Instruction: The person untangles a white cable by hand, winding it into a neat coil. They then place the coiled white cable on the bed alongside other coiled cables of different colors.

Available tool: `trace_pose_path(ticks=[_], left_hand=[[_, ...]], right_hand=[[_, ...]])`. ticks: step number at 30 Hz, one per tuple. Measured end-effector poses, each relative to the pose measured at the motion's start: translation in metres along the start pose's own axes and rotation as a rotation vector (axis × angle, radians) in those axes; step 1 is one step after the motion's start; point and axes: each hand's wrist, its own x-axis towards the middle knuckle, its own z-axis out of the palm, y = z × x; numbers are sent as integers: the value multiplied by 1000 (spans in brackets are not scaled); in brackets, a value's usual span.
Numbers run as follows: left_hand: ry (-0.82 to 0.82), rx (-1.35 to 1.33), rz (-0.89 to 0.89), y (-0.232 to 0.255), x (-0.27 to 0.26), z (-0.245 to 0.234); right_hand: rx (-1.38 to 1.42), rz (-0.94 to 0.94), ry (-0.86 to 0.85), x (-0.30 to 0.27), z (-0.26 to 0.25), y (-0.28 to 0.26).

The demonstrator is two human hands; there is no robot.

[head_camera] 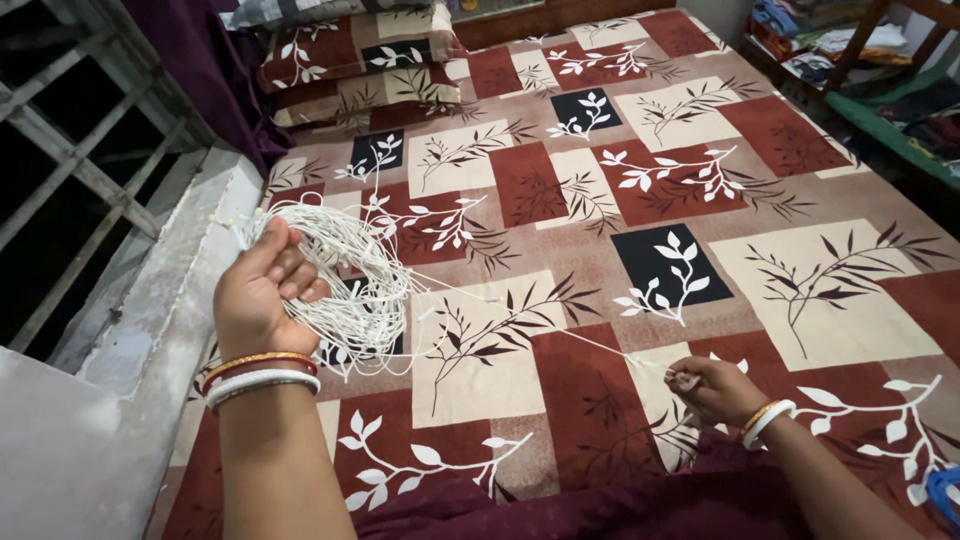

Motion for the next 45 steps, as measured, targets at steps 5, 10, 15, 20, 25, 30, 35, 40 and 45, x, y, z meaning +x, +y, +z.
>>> trace_pose_path(ticks=[5, 10, 15, 20, 25, 30, 35, 40, 45], left_hand=[[-31, -108, -14, 1, 2, -10], [-23, -107, -12, 4, 5, -22], [-16, -120, -28, -3, 6, -22], [-109, -157, 11, 7, 9, -32], [-24, -135, 111, 24, 6, -49], [131, -120, 233, 52, -9, -72], [176, -105, 252, 48, -1, -95], [255, -80, 286, 49, 10, -122], [318, -25, 282, 36, 16, -113]], right_hand=[[71, -149, 129, -6, -14, -11], [748, -3, 148, -22, -32, -11], [1035, -51, -129, -28, -38, -11], [747, 130, -75, -29, -31, -23], [88, 29, -45, -11, -49, 17], [165, 245, 117, -33, -70, 27], [287, 371, 225, -38, -96, 36], [278, 309, 308, -44, -130, 73], [215, 272, 323, -52, -132, 91]])
